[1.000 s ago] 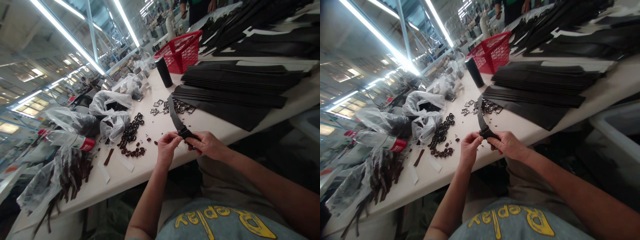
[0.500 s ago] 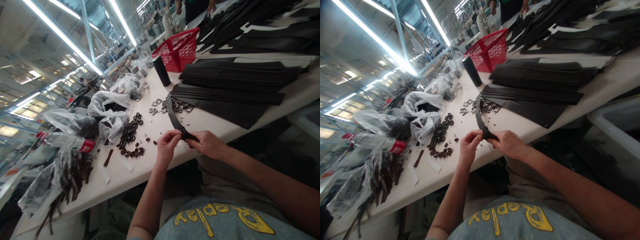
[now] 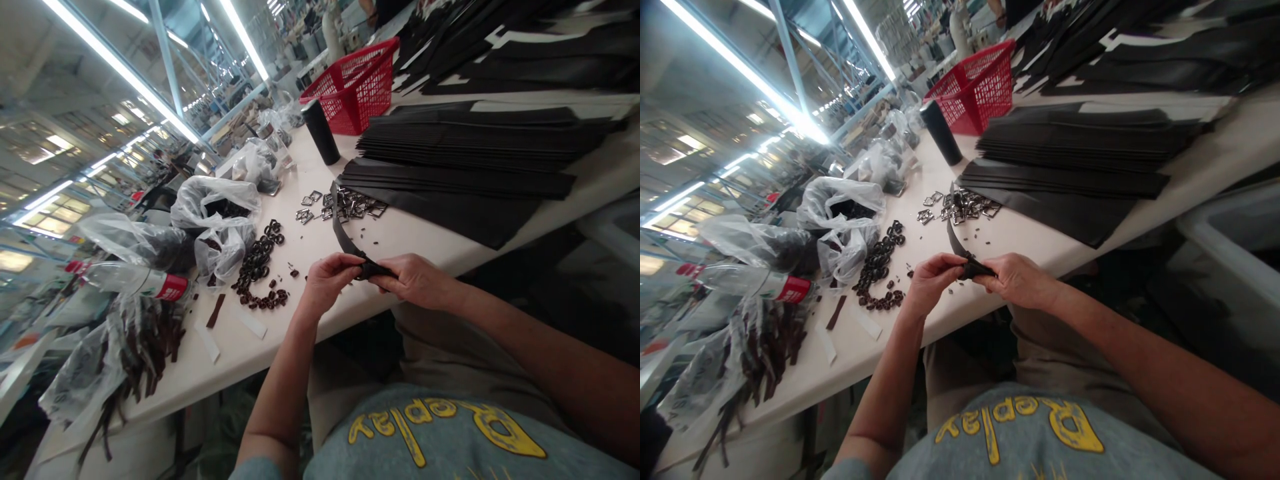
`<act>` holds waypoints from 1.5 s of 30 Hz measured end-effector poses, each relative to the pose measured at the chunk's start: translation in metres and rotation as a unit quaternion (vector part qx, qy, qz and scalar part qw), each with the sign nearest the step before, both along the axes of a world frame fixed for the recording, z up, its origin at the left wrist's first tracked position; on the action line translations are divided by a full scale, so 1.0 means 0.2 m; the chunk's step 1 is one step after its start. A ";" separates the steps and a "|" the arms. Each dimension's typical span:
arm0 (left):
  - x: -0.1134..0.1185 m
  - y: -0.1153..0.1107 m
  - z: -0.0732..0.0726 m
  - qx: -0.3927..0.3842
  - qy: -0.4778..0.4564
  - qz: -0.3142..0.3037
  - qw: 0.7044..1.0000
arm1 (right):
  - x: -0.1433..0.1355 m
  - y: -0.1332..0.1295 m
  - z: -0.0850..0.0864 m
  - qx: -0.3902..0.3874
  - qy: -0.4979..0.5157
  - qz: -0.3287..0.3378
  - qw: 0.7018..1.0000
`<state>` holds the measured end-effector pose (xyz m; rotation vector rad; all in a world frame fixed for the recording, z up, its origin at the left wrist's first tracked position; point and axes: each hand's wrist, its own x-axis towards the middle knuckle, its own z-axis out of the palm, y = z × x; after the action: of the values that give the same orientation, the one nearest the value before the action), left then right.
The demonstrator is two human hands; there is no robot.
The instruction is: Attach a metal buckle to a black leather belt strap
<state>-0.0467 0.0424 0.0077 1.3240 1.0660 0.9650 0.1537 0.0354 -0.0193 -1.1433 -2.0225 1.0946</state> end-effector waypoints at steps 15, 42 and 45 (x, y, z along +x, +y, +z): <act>0.07 0.01 -0.03 0.040 0.007 0.083 0.996 | -0.02 -0.01 -0.02 0.059 -0.054 -0.028 0.996; -0.04 -0.05 -0.09 -0.058 -0.051 -0.015 0.997 | 0.06 0.03 0.02 -0.153 0.073 0.076 0.983; -0.04 -0.04 -0.09 -0.060 -0.039 -0.043 0.996 | 0.07 0.04 0.03 -0.179 0.079 0.093 0.976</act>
<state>-0.0541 0.0352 -0.0097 1.2145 0.9829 0.8681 0.1677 0.0437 -0.0134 -1.0093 -1.8850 1.6414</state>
